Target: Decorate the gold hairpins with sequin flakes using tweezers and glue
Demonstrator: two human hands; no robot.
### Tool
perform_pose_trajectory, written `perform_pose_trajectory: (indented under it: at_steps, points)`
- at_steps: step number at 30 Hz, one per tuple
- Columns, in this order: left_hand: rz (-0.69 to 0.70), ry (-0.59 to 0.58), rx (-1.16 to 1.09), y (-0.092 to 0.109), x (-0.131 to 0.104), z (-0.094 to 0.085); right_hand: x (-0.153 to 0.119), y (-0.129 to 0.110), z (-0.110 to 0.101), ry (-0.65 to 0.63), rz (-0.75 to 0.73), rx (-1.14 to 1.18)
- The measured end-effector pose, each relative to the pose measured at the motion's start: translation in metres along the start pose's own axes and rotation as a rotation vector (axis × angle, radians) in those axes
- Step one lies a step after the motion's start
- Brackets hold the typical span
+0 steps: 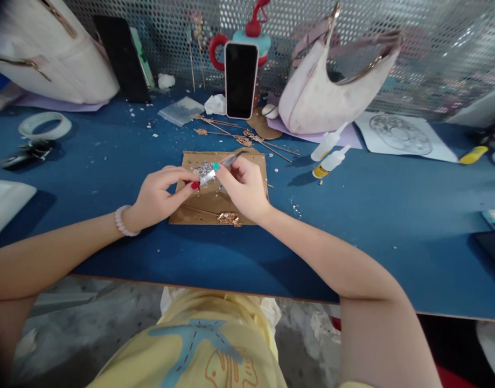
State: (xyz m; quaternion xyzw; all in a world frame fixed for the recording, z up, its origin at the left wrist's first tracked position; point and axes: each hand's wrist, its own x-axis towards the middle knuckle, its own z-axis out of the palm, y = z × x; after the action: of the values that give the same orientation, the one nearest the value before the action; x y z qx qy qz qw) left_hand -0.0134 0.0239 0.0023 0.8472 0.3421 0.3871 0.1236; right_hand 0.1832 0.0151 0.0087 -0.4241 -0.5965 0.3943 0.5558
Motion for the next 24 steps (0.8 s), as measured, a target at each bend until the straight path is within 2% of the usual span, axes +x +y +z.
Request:
perform_pose_trajectory:
  at_steps: [9, 24]
  points:
    - [0.01, -0.066, -0.002, 0.0003, -0.0008, -0.001, -0.0002, -0.0057, 0.0005, 0.004, 0.003, -0.036]
    - [0.042, -0.041, -0.012, 0.0025, -0.0004, -0.0007, -0.0006, 0.0, -0.0014, -0.006, -0.039, -0.025]
